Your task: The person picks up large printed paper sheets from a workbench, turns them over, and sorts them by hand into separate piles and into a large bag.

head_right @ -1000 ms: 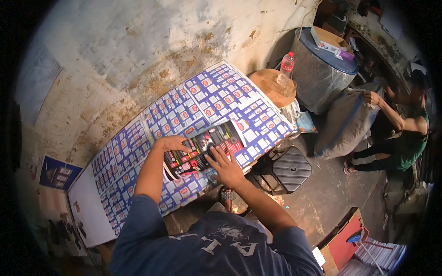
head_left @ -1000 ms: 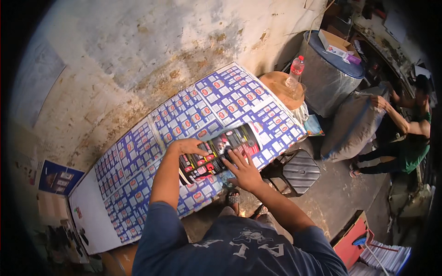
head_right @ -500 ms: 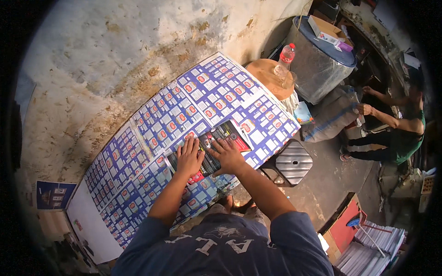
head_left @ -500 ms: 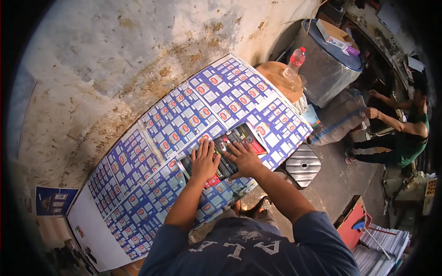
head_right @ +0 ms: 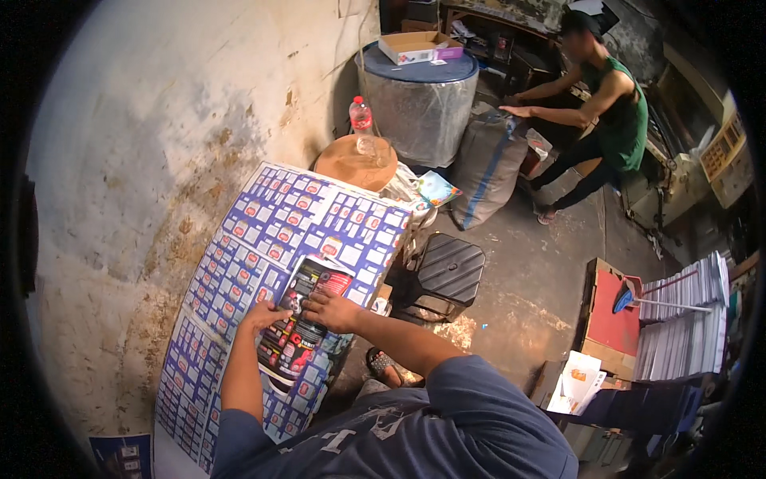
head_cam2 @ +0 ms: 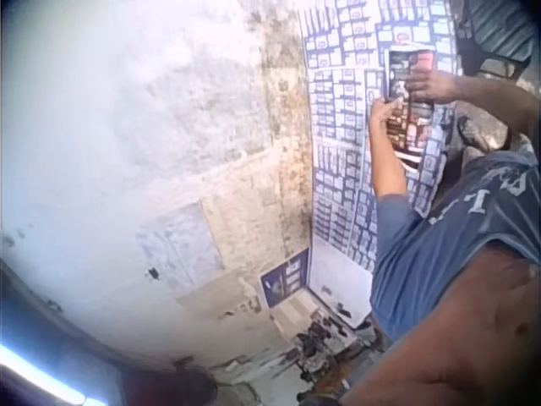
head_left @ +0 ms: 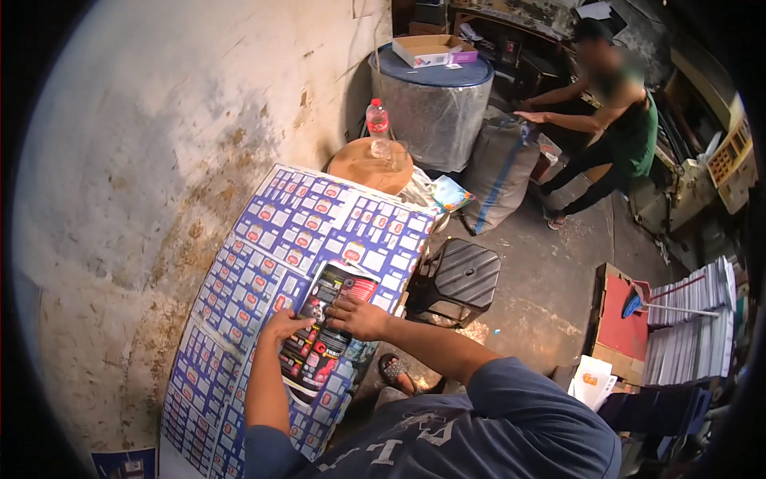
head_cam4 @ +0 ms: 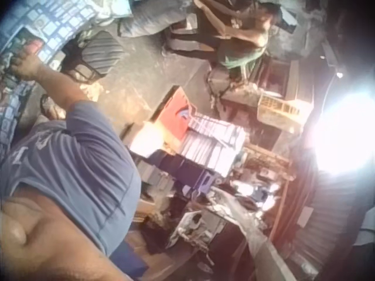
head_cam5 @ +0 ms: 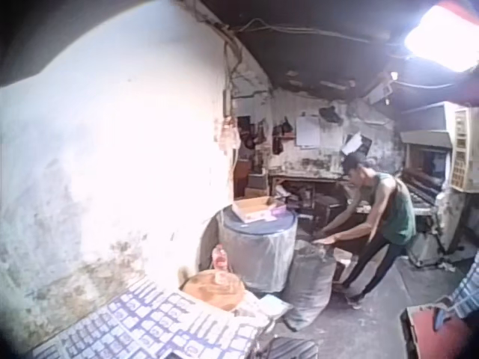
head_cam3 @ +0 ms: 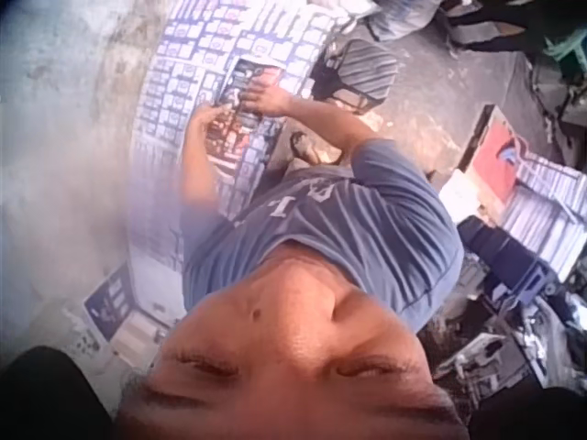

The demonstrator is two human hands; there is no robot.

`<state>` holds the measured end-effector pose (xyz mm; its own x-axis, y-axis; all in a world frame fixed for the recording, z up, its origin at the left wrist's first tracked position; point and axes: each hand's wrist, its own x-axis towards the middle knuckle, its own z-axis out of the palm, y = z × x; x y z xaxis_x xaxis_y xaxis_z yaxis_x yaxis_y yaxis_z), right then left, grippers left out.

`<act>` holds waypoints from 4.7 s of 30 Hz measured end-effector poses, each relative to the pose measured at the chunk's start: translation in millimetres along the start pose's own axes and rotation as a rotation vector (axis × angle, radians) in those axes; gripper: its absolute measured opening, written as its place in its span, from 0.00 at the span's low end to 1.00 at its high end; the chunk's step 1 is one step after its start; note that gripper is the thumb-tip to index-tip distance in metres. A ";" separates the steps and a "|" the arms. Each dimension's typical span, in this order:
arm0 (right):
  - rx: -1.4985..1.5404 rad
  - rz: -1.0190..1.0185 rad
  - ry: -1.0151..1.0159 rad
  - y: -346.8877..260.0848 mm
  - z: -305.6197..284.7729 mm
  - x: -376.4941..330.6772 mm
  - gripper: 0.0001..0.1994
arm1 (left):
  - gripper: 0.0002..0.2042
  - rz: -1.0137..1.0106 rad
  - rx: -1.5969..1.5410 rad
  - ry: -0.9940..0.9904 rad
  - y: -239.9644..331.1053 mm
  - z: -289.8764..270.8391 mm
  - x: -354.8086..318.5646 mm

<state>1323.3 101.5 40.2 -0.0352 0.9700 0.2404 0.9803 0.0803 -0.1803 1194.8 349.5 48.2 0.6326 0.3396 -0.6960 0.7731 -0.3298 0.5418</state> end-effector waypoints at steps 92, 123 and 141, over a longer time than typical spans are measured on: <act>0.007 0.533 -0.999 883.7 -43.3 -453.8 0.55 | 0.07 0.500 0.567 0.898 732.2 499.9 342.1; 0.142 0.590 0.417 591.8 -148.2 -414.0 0.22 | 0.30 -1.050 -0.479 0.555 194.5 852.6 -268.6; 0.511 0.755 0.029 358.6 -6.1 -39.9 0.35 | 0.12 -0.749 -1.682 0.699 105.5 854.5 -227.1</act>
<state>1677.5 90.2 -28.3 0.5926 0.8004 -0.0905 0.5350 -0.4751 -0.6986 1093.7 -515.0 -139.2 -0.2067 0.3573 -0.9108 -0.1651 0.9048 0.3925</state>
